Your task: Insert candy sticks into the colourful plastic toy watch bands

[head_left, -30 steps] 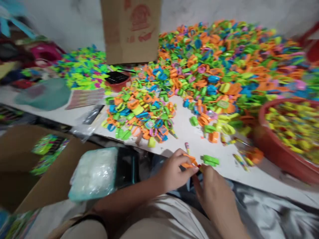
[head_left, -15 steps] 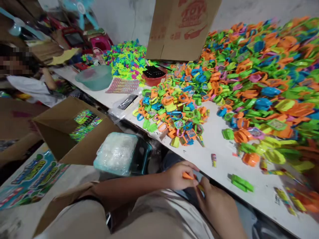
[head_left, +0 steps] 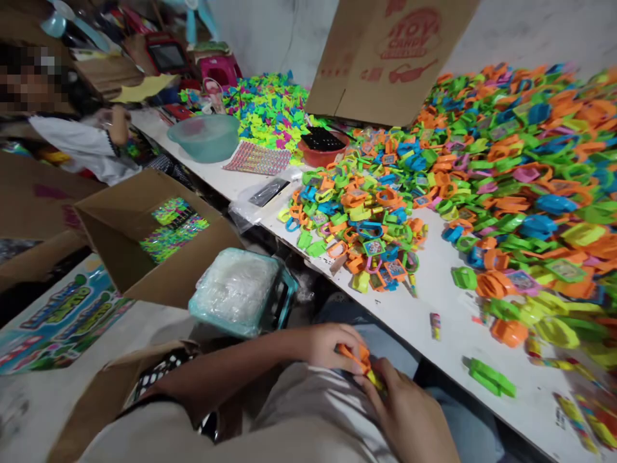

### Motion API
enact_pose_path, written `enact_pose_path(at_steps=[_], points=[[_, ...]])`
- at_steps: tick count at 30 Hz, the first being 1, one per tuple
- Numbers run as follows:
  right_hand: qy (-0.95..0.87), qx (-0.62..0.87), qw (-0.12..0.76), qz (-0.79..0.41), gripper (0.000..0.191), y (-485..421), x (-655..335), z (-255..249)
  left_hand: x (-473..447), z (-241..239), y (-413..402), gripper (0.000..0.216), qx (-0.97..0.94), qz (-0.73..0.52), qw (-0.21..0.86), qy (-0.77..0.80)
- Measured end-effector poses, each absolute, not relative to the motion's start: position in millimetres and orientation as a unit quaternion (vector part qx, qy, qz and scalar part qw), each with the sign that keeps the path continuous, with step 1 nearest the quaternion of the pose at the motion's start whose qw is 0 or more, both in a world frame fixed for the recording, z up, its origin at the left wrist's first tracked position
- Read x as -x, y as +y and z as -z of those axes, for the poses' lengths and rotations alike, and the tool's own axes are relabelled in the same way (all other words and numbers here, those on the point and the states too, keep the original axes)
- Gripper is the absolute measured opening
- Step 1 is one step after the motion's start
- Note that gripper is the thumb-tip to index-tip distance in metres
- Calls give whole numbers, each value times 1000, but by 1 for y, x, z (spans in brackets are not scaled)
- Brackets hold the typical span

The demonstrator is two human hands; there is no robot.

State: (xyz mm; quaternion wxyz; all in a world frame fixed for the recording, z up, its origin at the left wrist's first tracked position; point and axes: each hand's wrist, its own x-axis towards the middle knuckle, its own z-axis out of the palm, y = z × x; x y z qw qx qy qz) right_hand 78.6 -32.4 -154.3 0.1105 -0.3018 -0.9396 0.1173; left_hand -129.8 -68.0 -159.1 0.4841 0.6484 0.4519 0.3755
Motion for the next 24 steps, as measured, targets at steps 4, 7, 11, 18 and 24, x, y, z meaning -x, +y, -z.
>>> enact_pose_path(at_steps=[4,7,11,18,24], points=[[-916,322,91,-220,33,-23,-63,153,172,141,-88,23,-603,-402,440,531],[-896,337,121,-264,36,-18,-52,152,226,115,-90,22,-535,-493,353,588],[-875,356,127,-303,37,-12,-39,154,302,92,-51,31,-390,-642,87,654],[-835,371,124,-386,32,-7,-29,176,391,84,72,19,-299,-662,-22,687],[-828,372,105,-406,35,-3,-30,185,388,99,67,28,-367,-625,73,685]])
